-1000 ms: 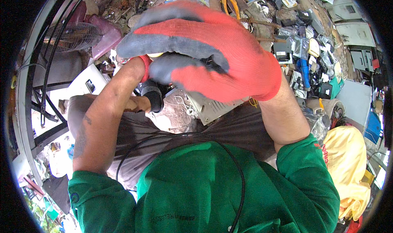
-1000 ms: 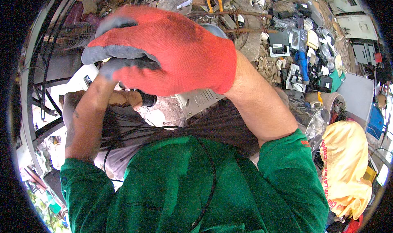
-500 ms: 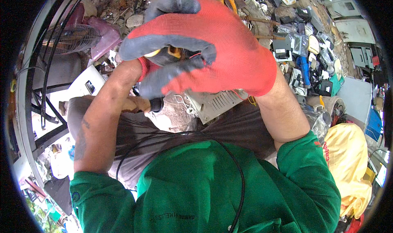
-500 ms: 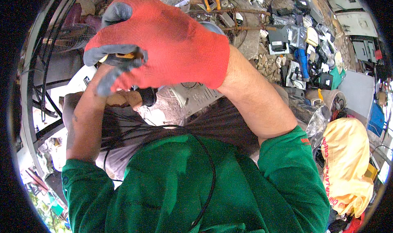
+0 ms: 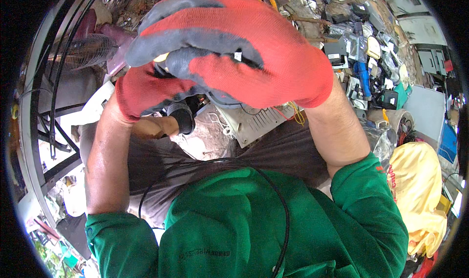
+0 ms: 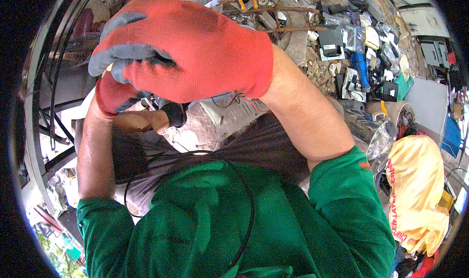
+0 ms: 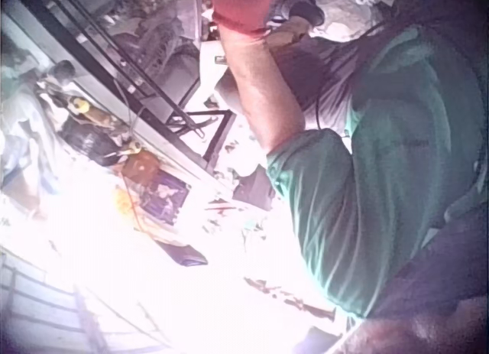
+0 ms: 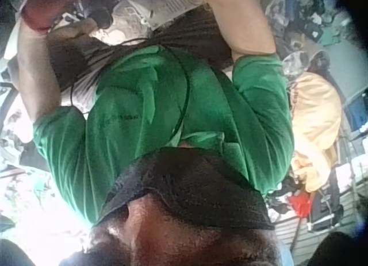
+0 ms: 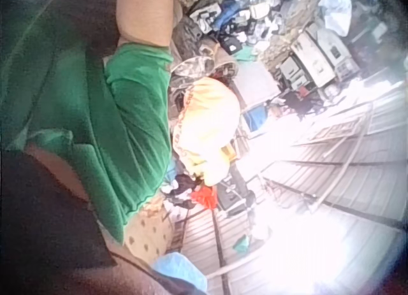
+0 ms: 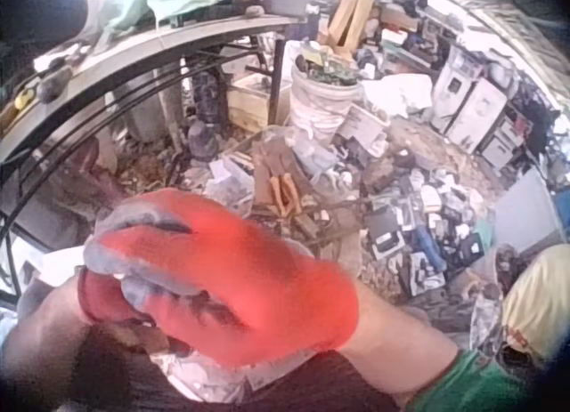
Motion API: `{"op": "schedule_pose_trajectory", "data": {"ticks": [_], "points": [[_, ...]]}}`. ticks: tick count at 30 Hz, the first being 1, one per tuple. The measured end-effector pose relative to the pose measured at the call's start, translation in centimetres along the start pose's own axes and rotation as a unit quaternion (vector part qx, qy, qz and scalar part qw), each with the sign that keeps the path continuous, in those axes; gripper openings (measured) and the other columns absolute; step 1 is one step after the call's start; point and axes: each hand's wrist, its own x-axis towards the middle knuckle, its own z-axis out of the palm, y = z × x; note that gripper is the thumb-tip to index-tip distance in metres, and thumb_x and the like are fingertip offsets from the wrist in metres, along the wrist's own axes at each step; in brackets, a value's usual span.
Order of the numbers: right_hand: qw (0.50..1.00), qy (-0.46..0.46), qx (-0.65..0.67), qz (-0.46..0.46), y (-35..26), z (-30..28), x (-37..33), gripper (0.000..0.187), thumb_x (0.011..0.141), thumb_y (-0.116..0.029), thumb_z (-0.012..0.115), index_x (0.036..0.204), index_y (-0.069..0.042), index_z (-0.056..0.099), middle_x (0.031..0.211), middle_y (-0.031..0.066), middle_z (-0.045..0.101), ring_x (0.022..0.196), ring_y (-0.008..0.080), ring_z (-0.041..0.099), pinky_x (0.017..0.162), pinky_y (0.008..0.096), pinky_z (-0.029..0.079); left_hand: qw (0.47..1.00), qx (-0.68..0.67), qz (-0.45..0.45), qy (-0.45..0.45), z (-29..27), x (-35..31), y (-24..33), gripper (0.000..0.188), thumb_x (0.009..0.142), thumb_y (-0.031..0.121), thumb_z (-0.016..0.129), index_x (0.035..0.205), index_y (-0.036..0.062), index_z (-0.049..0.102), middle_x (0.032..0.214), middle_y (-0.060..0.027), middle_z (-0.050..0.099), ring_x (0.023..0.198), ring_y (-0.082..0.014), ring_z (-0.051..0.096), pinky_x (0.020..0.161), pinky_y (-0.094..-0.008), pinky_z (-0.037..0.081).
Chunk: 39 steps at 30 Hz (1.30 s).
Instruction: The person uses a screwdriver to remove screws and detach a cooling fan from a circuit board assembly in an outdoor recycling area.
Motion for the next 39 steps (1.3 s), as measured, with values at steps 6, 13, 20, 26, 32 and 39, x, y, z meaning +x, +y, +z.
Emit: {"op": "schedule_pose_trajectory", "data": {"ticks": [6,13,20,26,32,39], "points": [[0.993,0.032,0.111,-0.035,0.4,-0.3,-0.1,0.06,0.081,-0.017,0.077,0.134,-0.003,0.055,0.12,0.0184,0.061,0.105,0.0357,0.063,0.084,0.0413,0.053,0.988,-0.009,0.155,-0.017,0.9,1.6,-0.9,0.044,0.08,0.009,0.079,0.121,0.0075,0.065,0.118,-0.0072,0.069,0.105,-0.0177,0.066,0.09,-0.0358,0.055],[0.998,-0.05,0.035,-0.012,0.7,-1.6,0.2,0.057,0.079,-0.013,0.076,0.131,-0.002,0.056,0.117,0.0182,0.062,0.099,0.0362,0.065,0.082,0.0405,0.054,0.937,0.234,0.255,-0.044,1.5,2.2,-1.4,0.044,0.081,0.013,0.079,0.122,0.0075,0.063,0.118,-0.0073,0.068,0.108,-0.0192,0.065,0.095,-0.0384,0.053],[0.98,0.064,0.158,-0.103,2.8,1.5,-0.9,0.057,0.083,-0.01,0.072,0.135,0.003,0.053,0.113,0.0196,0.063,0.098,0.0349,0.066,0.081,0.0398,0.054,0.995,0.092,0.045,-0.019,1.3,0.7,0.7,0.043,0.078,0.008,0.082,0.119,0.0079,0.067,0.113,-0.0054,0.07,0.102,-0.0171,0.067,0.091,-0.0342,0.054],[0.988,-0.076,0.126,-0.048,1.4,-1.7,0.1,0.059,0.085,-0.012,0.072,0.138,0.005,0.051,0.116,0.0229,0.062,0.101,0.0353,0.065,0.084,0.0396,0.054,0.965,0.152,0.206,-0.063,1.1,1.5,-1.5,0.057,0.072,0.009,0.084,0.125,0.0079,0.062,0.117,-0.006,0.069,0.11,-0.019,0.064,0.099,-0.0366,0.051],[0.985,0.004,0.159,-0.069,1.9,-1.1,-0.7,0.059,0.086,-0.016,0.073,0.138,0.003,0.051,0.118,0.0214,0.063,0.101,0.0324,0.064,0.085,0.0398,0.053,0.985,0.06,0.15,-0.065,2.5,1.9,0.7,0.05,0.078,0.008,0.083,0.123,0.0079,0.062,0.112,-0.0021,0.069,0.1,-0.0125,0.064,0.087,-0.033,0.054],[0.983,-0.047,0.166,-0.057,1.7,-1.2,-0.4,0.053,0.088,-0.01,0.066,0.138,0.0,0.053,0.124,0.022,0.061,0.099,0.0338,0.064,0.082,0.0407,0.053,0.975,0.126,0.18,-0.038,1.8,1.9,-1.5,0.046,0.08,0.019,0.084,0.12,0.0062,0.064,0.114,-0.0044,0.069,0.103,-0.0161,0.064,0.088,-0.0346,0.054]]}}
